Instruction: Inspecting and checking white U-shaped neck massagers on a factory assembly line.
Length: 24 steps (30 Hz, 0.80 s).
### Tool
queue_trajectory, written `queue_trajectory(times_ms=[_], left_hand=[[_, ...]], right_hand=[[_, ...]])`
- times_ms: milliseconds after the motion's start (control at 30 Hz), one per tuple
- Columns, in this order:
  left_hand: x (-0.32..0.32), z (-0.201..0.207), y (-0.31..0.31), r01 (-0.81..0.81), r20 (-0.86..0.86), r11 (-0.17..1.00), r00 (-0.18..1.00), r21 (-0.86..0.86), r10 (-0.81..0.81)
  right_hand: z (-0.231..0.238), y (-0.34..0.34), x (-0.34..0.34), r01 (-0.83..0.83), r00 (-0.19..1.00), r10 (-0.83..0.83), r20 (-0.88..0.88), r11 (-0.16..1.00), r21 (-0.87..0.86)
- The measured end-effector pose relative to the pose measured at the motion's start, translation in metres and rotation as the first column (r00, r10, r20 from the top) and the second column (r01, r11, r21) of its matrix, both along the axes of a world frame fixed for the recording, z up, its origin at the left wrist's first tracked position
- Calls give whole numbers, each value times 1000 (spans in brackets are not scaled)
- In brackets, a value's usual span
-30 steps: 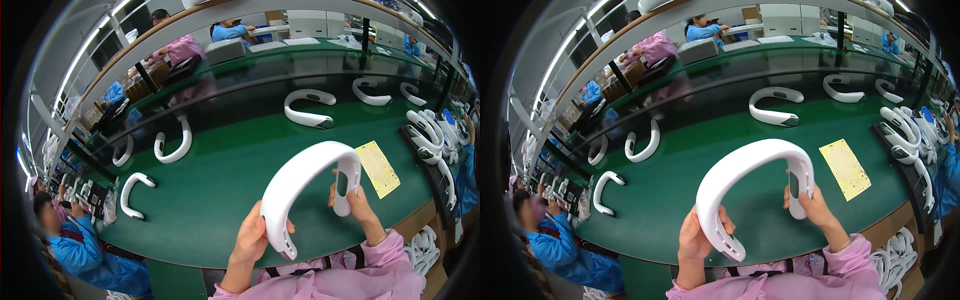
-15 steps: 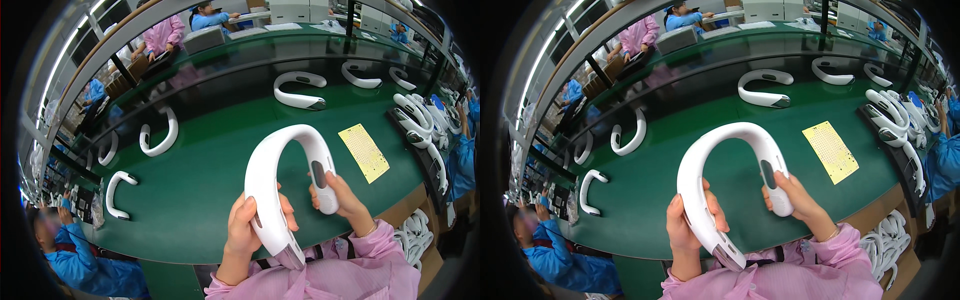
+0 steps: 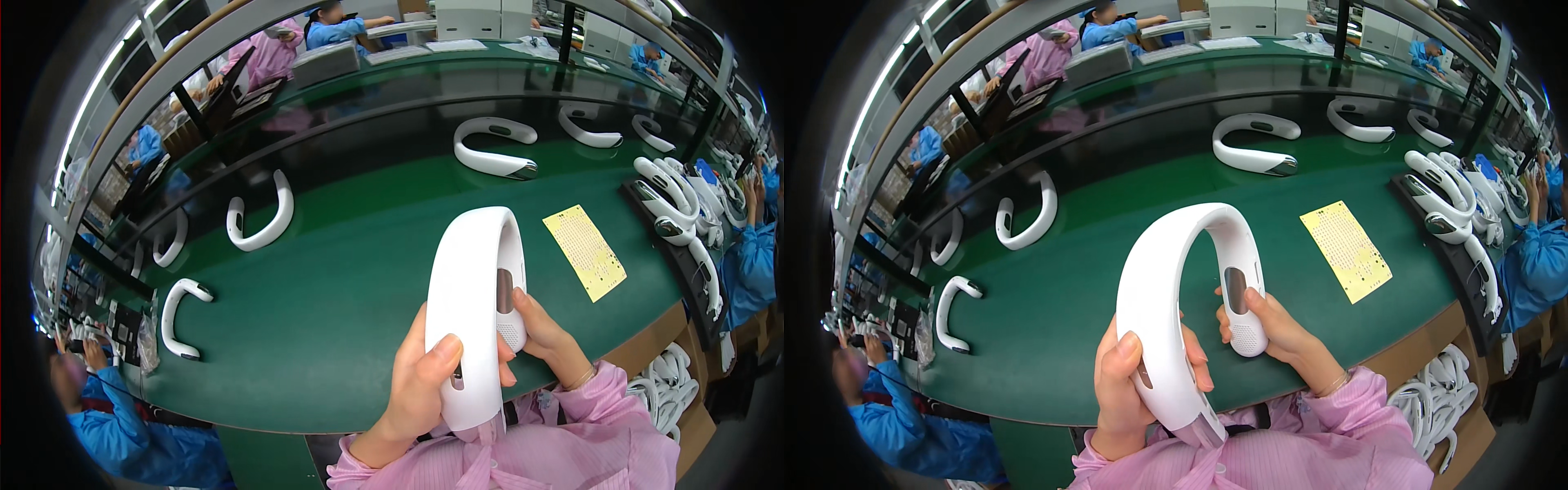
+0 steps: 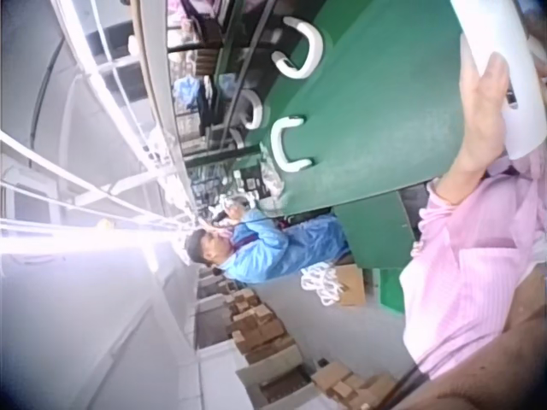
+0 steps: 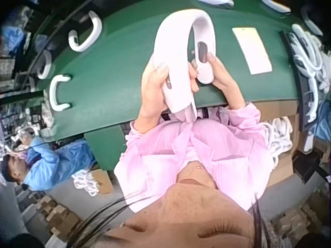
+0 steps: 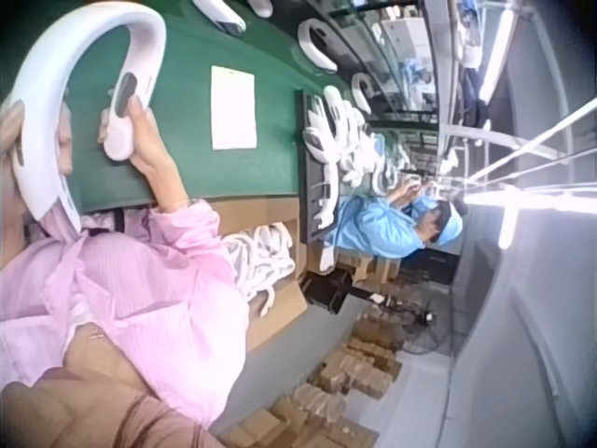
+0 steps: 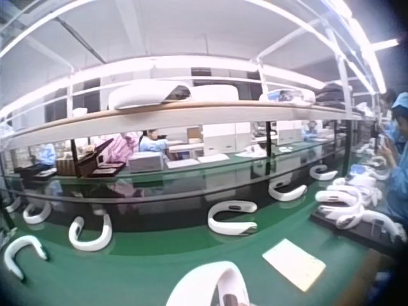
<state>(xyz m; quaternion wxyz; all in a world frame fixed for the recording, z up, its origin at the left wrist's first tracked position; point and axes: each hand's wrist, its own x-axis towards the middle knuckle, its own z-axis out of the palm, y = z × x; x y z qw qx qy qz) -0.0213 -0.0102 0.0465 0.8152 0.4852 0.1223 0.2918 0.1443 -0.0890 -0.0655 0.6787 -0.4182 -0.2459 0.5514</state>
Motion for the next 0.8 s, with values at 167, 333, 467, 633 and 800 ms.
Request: queue_trajectory(times_ms=[167, 333, 467, 633, 800], left_hand=[[-3, -2, 2, 11, -3, 1000, 1000, -3, -11], [-9, -4, 7, 41, 2, 999, 999, 2, -41], [-13, -7, 9, 80, 23, 997, 996, 23, -81], [-23, -19, 14, 142, 82, 990, 986, 27, -143], [-35, -52, 45, -82, 50, 944, 996, 320, 69]], right_hand=[[-1, 0, -1, -6, 1000, 6, 10, 1000, 2], [-1, 2, -3, 0, 999, 0, 39, 1000, 8], [1, 2, -3, 7, 999, -9, 54, 999, 36], [-9, -2, 3, -55, 995, 45, 93, 992, 111], [10, -21, 6, 191, 912, -191, 363, 981, 37]])
